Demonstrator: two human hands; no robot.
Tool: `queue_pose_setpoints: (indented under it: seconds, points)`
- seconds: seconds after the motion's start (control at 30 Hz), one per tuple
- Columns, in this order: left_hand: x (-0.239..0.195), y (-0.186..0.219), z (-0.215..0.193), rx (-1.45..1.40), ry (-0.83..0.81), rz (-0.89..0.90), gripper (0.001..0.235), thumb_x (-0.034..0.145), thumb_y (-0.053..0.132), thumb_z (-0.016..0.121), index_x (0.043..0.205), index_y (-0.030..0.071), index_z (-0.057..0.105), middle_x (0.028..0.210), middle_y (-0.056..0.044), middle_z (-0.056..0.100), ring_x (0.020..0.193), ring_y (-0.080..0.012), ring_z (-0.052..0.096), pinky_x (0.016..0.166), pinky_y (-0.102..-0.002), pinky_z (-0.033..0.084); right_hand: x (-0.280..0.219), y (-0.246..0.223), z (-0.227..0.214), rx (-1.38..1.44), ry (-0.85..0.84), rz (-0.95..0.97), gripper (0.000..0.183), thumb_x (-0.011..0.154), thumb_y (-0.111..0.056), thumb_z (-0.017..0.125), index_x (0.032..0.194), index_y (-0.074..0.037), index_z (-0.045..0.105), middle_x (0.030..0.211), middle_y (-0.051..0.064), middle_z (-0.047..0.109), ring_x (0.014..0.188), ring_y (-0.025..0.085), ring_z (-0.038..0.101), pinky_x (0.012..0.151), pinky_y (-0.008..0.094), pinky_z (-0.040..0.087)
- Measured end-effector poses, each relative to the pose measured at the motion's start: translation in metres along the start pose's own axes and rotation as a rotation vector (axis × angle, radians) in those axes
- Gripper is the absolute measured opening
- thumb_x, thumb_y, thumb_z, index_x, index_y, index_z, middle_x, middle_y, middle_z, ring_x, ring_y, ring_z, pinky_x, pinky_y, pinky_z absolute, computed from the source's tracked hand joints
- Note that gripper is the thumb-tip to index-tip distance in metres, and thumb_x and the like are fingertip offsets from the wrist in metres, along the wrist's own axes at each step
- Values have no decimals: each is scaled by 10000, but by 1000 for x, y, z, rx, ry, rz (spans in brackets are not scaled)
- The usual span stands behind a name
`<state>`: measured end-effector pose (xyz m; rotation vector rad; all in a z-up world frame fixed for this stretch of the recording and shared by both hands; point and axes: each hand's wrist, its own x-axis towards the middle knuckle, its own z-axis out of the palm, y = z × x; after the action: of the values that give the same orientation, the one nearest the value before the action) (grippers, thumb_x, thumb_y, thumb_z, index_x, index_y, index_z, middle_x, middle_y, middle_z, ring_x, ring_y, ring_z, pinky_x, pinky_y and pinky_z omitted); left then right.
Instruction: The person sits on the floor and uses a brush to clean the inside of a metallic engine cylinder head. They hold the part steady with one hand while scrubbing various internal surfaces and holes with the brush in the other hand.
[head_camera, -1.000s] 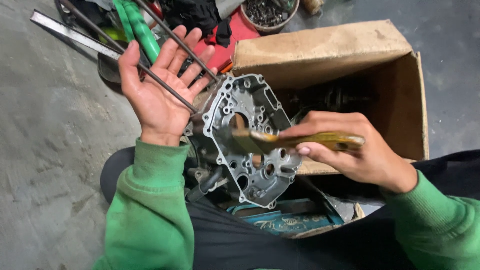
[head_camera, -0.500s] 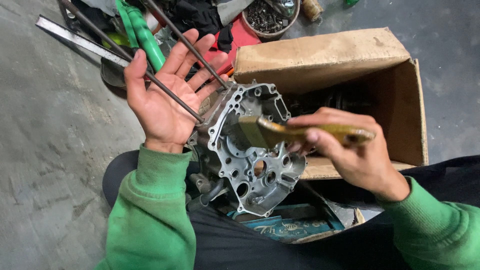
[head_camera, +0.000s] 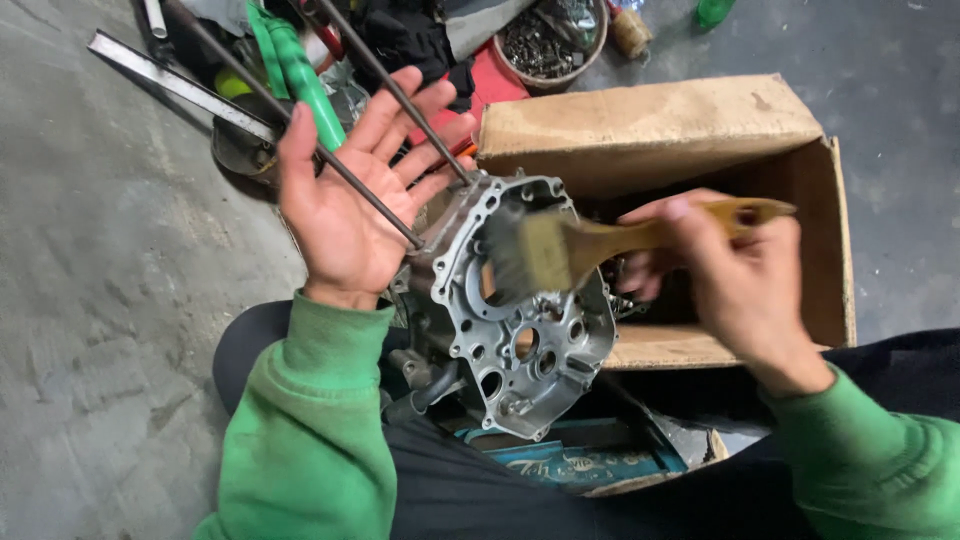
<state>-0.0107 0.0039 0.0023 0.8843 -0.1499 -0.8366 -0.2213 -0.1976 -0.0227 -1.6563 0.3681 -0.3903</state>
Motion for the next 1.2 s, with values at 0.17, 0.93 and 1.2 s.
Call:
queue_pose_setpoints:
  seconds: [0.17, 0.93, 1.2]
  points:
    - [-2, -5, 0, 129, -100, 78, 902, 856, 677, 400, 1480, 30, 477, 1417, -208, 593, 1293, -367, 623, 1058, -473, 532, -7, 7, -24, 241, 101, 10, 374, 1114, -322, 519, 1038, 15, 663, 686, 127, 641, 482, 193, 633, 418, 265, 536]
    - [-5, -9, -6, 704, -118, 389, 776, 923, 796, 185, 1162, 129, 501, 1025, -76, 636, 864, -281, 775, 890, -413, 609, 1, 10, -13, -46, 215, -100, 369, 1136, -248, 510, 1122, 99, 636, 868, 232, 676, 639, 278, 683, 600, 332, 610]
    - [0, -12, -2, 715, -32, 359, 726, 927, 747, 213, 1146, 122, 510, 984, -64, 663, 819, -251, 782, 781, -343, 597, -10, 13, -1, 113, -98, -219, 281, 1082, -174, 481, 1110, 47, 654, 868, 168, 721, 641, 228, 764, 562, 296, 700]
